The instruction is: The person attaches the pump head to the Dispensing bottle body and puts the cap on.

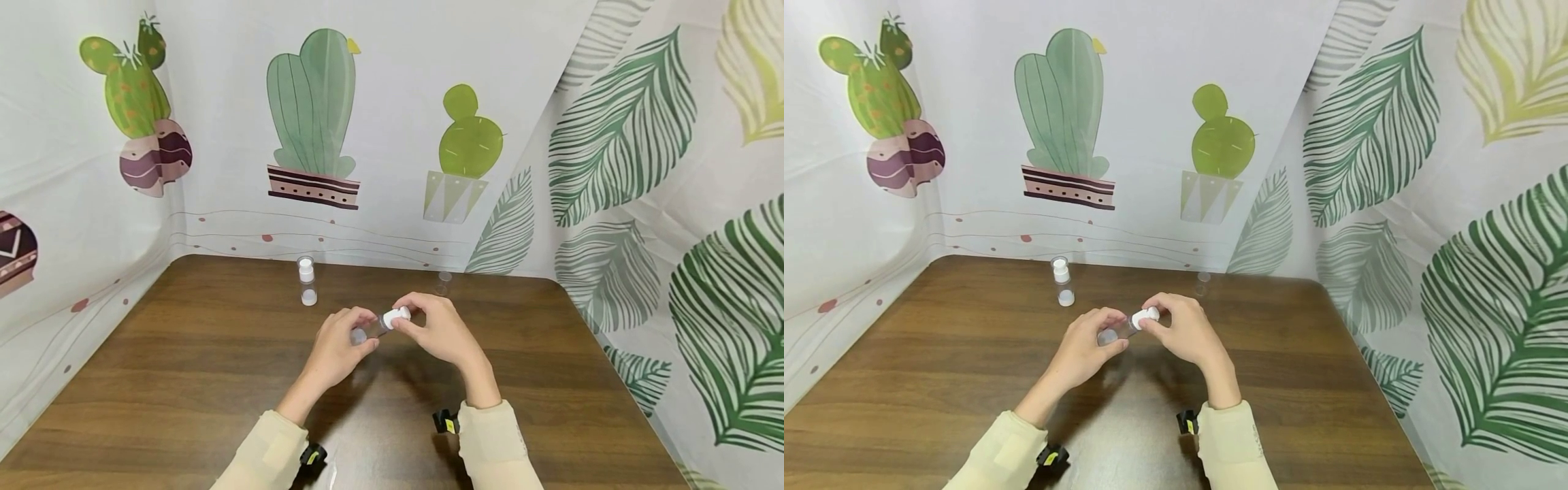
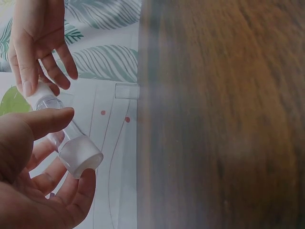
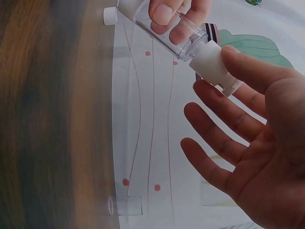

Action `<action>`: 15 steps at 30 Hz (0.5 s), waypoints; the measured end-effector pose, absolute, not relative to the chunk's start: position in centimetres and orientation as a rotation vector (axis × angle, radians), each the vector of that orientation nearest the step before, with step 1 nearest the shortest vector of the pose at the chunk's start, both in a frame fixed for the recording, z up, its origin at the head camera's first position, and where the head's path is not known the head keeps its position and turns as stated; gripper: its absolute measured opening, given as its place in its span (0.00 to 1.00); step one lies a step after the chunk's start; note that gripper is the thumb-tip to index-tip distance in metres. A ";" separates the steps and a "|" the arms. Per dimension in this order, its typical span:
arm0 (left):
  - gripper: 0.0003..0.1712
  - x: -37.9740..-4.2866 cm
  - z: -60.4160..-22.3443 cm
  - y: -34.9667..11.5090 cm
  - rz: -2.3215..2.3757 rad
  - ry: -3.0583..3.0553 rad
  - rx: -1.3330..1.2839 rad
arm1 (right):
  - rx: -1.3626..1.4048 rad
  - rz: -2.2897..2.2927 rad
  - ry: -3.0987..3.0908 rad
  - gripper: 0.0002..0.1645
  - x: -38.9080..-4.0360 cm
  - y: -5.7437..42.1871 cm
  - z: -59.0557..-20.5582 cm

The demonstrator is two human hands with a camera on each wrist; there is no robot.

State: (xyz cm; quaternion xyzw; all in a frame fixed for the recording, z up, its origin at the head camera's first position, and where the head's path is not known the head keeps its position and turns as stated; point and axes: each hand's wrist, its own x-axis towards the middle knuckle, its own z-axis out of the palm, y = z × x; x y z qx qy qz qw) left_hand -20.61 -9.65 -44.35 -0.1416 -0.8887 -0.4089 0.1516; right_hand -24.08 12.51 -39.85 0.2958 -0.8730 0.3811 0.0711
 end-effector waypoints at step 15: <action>0.20 -20.7 -44.4 -9.8 -1.173 -2.550 -0.403 | 0.867 1.148 -2.595 0.19 -23.9 12.9 -39.5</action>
